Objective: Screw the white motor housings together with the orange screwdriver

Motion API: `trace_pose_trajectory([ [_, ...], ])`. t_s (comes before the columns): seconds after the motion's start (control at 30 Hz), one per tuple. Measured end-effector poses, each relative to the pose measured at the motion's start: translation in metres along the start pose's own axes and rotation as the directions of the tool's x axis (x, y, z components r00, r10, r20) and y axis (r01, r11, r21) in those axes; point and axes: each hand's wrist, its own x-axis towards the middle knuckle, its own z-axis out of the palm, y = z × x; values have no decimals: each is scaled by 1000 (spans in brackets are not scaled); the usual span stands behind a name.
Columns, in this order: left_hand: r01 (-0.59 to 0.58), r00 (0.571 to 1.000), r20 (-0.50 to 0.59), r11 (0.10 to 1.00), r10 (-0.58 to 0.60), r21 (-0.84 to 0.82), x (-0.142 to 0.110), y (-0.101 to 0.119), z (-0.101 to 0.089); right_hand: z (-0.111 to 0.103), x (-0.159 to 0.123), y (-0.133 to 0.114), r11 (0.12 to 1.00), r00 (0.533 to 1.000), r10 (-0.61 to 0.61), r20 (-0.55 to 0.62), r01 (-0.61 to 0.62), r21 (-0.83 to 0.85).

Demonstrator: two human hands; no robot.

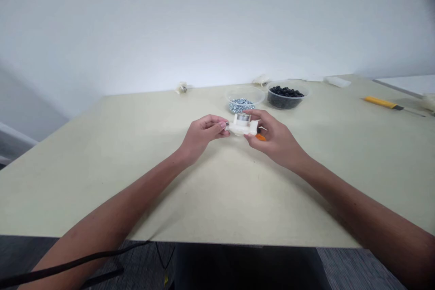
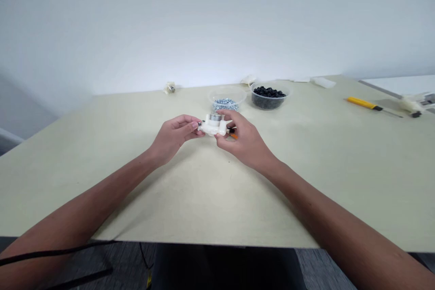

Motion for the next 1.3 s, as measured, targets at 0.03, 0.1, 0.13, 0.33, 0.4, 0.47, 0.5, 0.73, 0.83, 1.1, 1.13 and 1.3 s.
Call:
trace_pose_trajectory([
  [0.03, 13, 1000, 1, 1000, -13, -12, -1, 1, 1, 0, 0, 0, 1000, 1000, 4, -2, -4, -3],
  [0.1, 46, 999, 8, 998, -45, -42, -1, 3, 1, 0, 0, 0, 1000, 1000, 11, -7, -11, -4],
  [0.13, 60, 998, 16, 996, -59, -59, -2, 4, 1, 0, 1, 0, 1000, 1000, 16, -9, -16, -5],
  [0.33, 114, 993, 45, 984, -108, -138, -3, 5, 0, 0, 1, 2, 1000, 1000, 26, -15, -27, -15],
  [0.4, 124, 992, 50, 980, -117, -153, -3, 5, 0, 0, 1, 2, 1000, 1000, 19, -12, -20, -19],
  [0.47, 133, 991, 57, 977, -125, -167, -3, 5, 0, 0, 1, 2, 1000, 1000, 22, -6, -22, -17],
  [0.5, 138, 990, 58, 975, -130, -174, -3, 5, 0, -1, 0, 2, 1000, 1000, 24, -5, -24, -17],
  [0.73, 221, 975, 71, 956, -211, -191, -4, 8, 1, 1, 0, 0, 1000, 1000, 3, -12, -4, -31],
  [0.83, 248, 969, 70, 949, -239, -194, -5, 8, 2, 2, 0, -1, 999, 1000, 8, -8, -8, -35],
  [1.1, 250, 968, 97, 942, -233, -225, -5, 6, 2, 2, 0, 2, 999, 1000, -5, -11, 5, -47],
  [1.13, 248, 968, 100, 941, -231, -231, -5, 6, 2, 2, 1, 2, 999, 1000, -4, -17, 3, -52],
  [1.3, 231, 973, 64, 954, -223, -191, -5, 7, 3, 3, 1, 2, 997, 1000, 4, -31, -7, -78],
])
